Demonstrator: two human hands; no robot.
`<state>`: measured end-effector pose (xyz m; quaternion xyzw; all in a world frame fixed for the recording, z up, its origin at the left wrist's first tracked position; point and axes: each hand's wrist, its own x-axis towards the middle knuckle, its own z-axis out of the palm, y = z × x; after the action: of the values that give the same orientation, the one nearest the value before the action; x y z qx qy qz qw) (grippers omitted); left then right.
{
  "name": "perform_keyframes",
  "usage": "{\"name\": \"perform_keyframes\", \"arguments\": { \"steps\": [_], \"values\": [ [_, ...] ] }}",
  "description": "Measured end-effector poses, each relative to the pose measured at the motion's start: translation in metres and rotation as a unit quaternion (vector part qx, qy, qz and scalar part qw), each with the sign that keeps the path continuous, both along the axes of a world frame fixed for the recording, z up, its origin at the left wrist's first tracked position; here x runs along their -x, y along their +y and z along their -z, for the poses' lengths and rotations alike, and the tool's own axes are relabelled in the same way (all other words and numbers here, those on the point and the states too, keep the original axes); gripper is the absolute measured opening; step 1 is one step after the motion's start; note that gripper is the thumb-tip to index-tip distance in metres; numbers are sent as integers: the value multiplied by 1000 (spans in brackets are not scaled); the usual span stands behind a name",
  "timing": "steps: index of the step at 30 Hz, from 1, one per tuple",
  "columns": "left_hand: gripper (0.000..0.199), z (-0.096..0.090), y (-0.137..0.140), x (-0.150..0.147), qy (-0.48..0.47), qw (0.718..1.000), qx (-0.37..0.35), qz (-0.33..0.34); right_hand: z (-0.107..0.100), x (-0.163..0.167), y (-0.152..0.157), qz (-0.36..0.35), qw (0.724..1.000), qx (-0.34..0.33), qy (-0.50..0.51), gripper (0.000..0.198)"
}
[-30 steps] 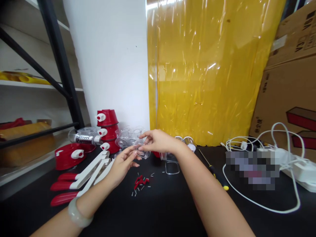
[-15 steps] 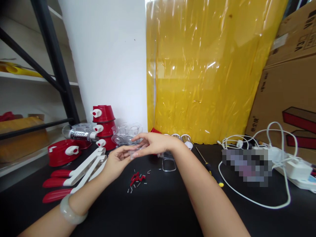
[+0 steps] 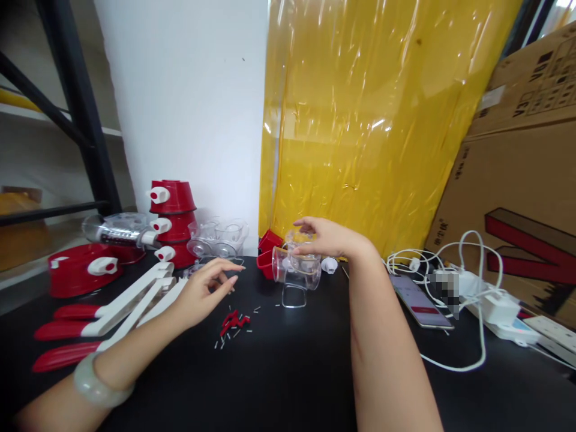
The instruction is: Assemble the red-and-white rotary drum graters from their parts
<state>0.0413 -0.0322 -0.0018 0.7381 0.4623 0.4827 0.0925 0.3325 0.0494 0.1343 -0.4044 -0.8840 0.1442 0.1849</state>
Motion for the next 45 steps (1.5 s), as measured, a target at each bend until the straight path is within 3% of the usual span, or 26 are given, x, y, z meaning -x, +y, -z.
{"name": "perform_keyframes", "arguments": {
  "steps": [4,10,45],
  "values": [
    [23,0,0,0,23,1000,13,6,8,-9,20,38,997,47,-55,80],
    [25,0,1,0,43,999,19,1,15,-8,35,4,994,88,-62,85],
    [25,-1,0,0,39,998,44,-4,15,-8,30,-71,989,118,-47,67]
  ]
}}
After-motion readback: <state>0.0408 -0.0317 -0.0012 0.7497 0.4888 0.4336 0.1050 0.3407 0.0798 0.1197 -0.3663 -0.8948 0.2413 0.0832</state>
